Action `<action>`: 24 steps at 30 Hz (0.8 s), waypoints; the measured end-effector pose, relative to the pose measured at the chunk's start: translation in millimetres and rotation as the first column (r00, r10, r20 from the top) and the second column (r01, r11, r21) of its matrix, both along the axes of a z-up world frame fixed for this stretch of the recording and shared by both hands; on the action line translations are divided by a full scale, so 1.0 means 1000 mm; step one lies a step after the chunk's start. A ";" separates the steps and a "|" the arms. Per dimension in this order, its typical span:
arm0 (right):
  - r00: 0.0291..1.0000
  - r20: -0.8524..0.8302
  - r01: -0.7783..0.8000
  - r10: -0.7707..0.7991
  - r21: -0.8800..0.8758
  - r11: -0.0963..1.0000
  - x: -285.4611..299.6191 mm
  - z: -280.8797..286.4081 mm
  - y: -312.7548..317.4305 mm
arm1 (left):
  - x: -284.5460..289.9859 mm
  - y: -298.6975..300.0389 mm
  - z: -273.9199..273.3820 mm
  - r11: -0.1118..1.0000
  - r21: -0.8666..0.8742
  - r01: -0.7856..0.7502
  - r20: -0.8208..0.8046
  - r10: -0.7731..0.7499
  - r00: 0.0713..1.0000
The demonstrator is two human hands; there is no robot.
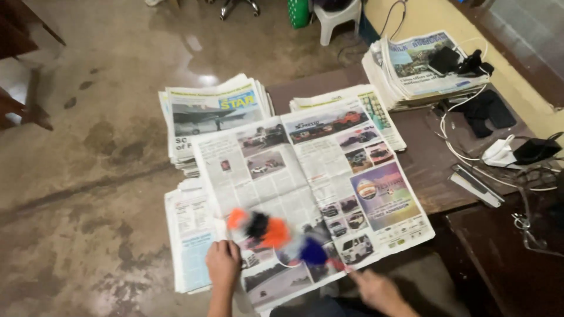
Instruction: Dusting and organizing stacks of newspapers using a duster.
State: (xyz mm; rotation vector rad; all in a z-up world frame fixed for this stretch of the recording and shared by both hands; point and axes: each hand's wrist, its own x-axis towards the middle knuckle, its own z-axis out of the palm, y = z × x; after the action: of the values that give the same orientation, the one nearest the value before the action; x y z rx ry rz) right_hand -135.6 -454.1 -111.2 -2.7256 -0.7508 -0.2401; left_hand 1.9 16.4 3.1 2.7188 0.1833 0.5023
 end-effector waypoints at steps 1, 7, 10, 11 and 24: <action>0.985 0.146 0.135 -0.095 -0.302 0.944 0.005 0.004 -0.025 | -0.002 -0.001 0.002 0.999 -0.038 -0.014 0.002 0.014 1.000; 0.503 -0.061 0.859 -0.862 -0.081 0.506 0.036 0.045 -0.133 | -0.003 -0.001 -0.001 0.996 -0.076 -0.051 -0.057 0.047 0.997; 0.553 0.092 0.809 -0.828 0.178 0.560 0.041 0.070 -0.134 | 0.001 -0.004 0.000 0.998 -0.042 -0.038 -0.027 0.037 0.999; 0.629 0.088 0.728 -0.773 0.283 0.625 0.036 0.079 -0.127 | -0.004 -0.004 0.000 1.000 -0.012 -0.029 0.011 0.029 1.000; 0.560 0.310 0.828 -0.769 -0.218 0.516 0.043 0.071 -0.144 | -0.003 -0.002 0.017 0.986 -0.155 -0.056 -0.171 0.029 0.985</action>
State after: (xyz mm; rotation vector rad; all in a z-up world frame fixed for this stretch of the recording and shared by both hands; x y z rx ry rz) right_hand -92.6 -598.0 -40.0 -3.2160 0.6135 -0.6017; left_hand -1.4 14.2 20.5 2.6035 0.3132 0.2572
